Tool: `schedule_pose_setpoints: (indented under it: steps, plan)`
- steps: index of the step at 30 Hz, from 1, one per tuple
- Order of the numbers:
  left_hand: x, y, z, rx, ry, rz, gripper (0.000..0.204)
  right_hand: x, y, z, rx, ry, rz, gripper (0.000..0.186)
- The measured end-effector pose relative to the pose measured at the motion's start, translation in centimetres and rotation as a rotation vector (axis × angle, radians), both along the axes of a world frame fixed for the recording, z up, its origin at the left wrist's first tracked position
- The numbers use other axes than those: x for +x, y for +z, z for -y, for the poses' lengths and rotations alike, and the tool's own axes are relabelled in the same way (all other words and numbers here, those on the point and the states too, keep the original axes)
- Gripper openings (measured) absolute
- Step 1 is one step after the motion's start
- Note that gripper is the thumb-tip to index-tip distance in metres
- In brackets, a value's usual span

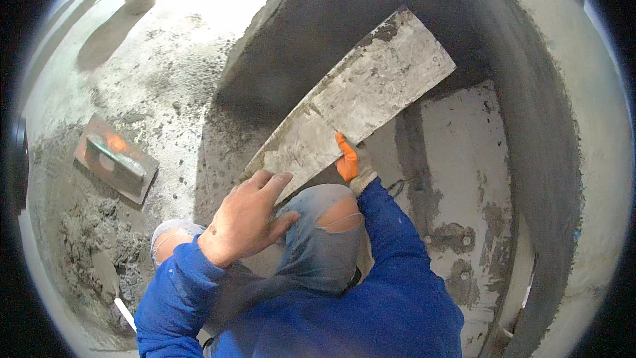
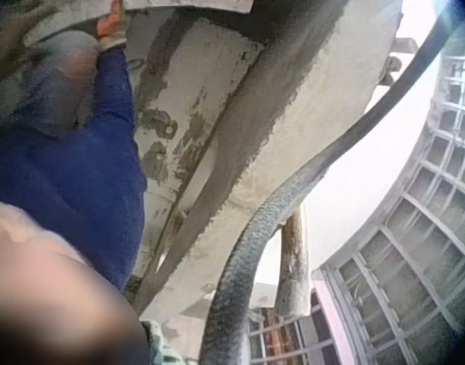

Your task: The person scoops wet plaster from a pile on the floor using a trowel and applies it to a wall section. They then use a large rectangular float to smooth and level the plaster on the wall surface.

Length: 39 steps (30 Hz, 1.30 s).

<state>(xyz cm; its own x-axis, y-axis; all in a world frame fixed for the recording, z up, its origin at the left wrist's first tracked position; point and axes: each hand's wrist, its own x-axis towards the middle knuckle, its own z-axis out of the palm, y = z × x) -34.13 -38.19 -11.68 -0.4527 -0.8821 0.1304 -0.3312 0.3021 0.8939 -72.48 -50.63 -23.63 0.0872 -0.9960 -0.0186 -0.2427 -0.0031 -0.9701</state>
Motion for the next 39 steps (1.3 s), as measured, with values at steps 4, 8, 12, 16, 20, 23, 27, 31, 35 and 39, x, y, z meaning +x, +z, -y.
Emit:
schedule_pose_setpoints:
  steps: [4, 8, 12, 16, 20, 23, 27, 31, 35, 39]
  plan:
    - [-0.9, 0.0, 0.7, -0.036, -0.005, -0.003, 0.057, -0.2, 2.9, -0.2, 0.108, -0.208, 0.490, 0.049]
    - [-0.7, 0.1, 0.7, -0.025, -0.038, -0.003, 0.057, -2.0, 6.7, 0.4, 0.031, -0.222, 0.456, 0.054]
    - [-0.6, 0.4, 1.4, -0.035, -0.039, -0.005, 0.058, -5.4, 7.4, 2.5, -0.073, -0.462, 0.416, 0.056]
    - [-0.6, 0.6, 1.8, -0.009, -0.068, -0.007, 0.059, -8.2, 7.4, 4.3, -0.149, -0.697, 0.374, 0.061]
    - [-0.9, 0.7, 2.1, -0.011, -0.103, 0.006, 0.060, -9.8, 8.2, 6.4, -0.175, -0.819, 0.286, 0.064]
    - [-1.1, 0.8, 2.7, 0.012, -0.131, 0.005, 0.060, -11.5, 7.9, 8.4, -0.195, -0.896, 0.245, 0.068]
    - [-1.1, 1.1, 3.4, 0.020, -0.162, -0.024, 0.062, -15.0, 6.2, 11.8, -0.186, -0.895, 0.229, 0.061]
    - [-0.6, 1.5, 3.7, 0.058, -0.189, -0.066, 0.065, -17.7, 6.1, 14.1, -0.036, -0.866, 0.106, 0.063]
    - [-0.5, 1.6, 3.9, 0.125, -0.119, -0.107, 0.057, -18.0, 6.7, 13.8, 0.033, -0.945, 0.123, 0.065]
    - [-0.4, 1.6, 3.9, 0.143, -0.142, -0.119, 0.057, -18.0, 6.4, 13.6, -0.068, -0.952, 0.101, 0.066]
